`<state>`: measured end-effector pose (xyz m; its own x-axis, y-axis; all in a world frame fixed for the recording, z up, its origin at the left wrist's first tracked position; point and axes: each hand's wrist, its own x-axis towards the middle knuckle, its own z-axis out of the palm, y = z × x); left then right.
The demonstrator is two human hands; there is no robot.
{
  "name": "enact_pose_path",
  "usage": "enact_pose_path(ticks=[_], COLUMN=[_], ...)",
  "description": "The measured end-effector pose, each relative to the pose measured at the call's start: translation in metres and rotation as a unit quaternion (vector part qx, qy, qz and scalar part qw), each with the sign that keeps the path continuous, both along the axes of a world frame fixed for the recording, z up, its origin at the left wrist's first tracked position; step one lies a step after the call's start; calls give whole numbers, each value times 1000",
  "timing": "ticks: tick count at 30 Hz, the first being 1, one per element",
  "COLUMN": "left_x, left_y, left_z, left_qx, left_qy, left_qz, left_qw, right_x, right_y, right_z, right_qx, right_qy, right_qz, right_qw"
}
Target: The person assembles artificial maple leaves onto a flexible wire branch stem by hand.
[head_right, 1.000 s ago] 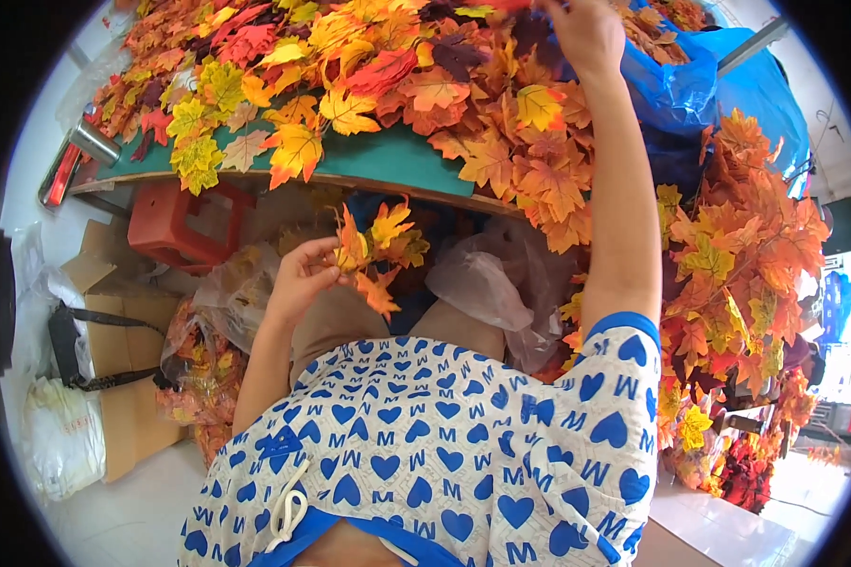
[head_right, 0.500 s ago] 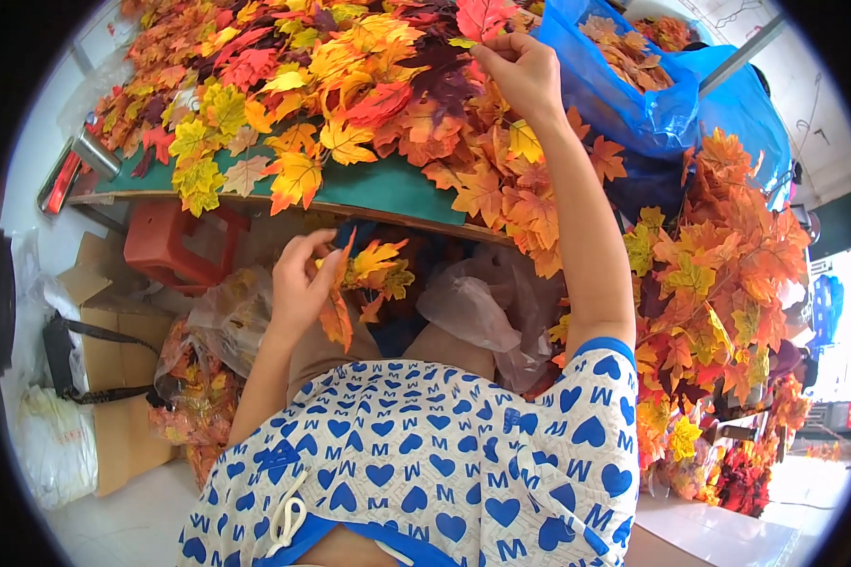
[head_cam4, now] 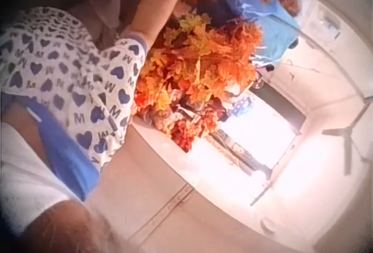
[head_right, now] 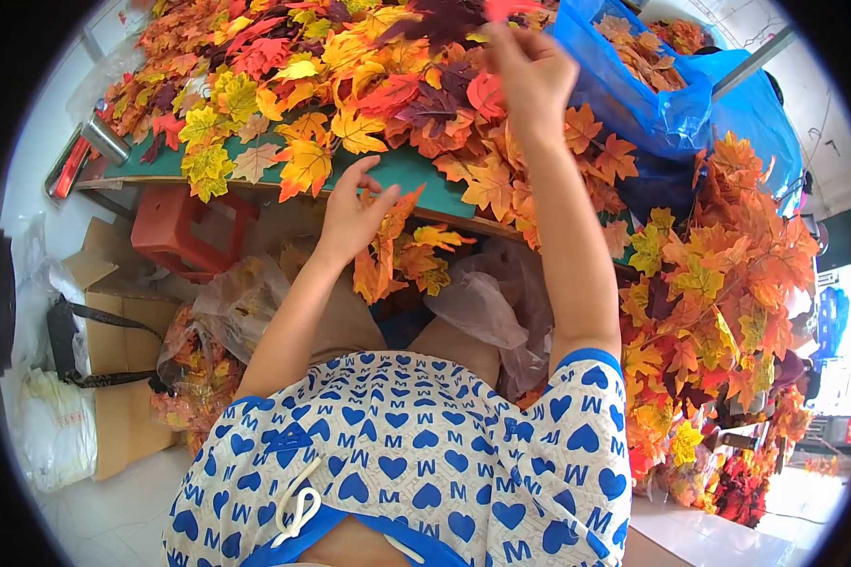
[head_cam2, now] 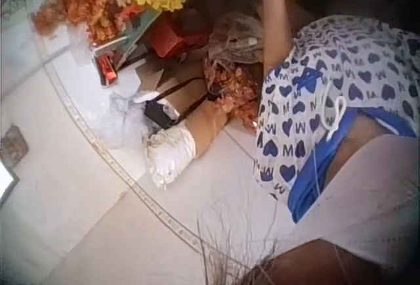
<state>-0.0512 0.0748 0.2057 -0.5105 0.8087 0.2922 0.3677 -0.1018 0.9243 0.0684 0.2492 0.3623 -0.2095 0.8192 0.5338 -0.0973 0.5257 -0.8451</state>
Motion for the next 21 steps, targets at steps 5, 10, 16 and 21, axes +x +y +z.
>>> enact_pose_path(ticks=[5, 10, 16, 21], left_x=[-14, -11, -22, -21], left_y=[-41, -73, -89, -90], left_z=[-45, -28, -38, -36], left_qx=[-30, -28, -1, -4], left_qy=[-117, -323, -375, -381], left_qz=[-20, -73, -47, -32], left_qw=[992, 943, 926, 924], right_x=[38, 19, 11, 26], right_y=[38, 14, 28, -5], right_z=[-16, -76, -102, -71], right_qx=[196, 392, 386, 319], right_qy=[-608, -529, -565, -221], right_qz=[-319, -136, -142, -158], right_qw=[700, 741, 715, 908])
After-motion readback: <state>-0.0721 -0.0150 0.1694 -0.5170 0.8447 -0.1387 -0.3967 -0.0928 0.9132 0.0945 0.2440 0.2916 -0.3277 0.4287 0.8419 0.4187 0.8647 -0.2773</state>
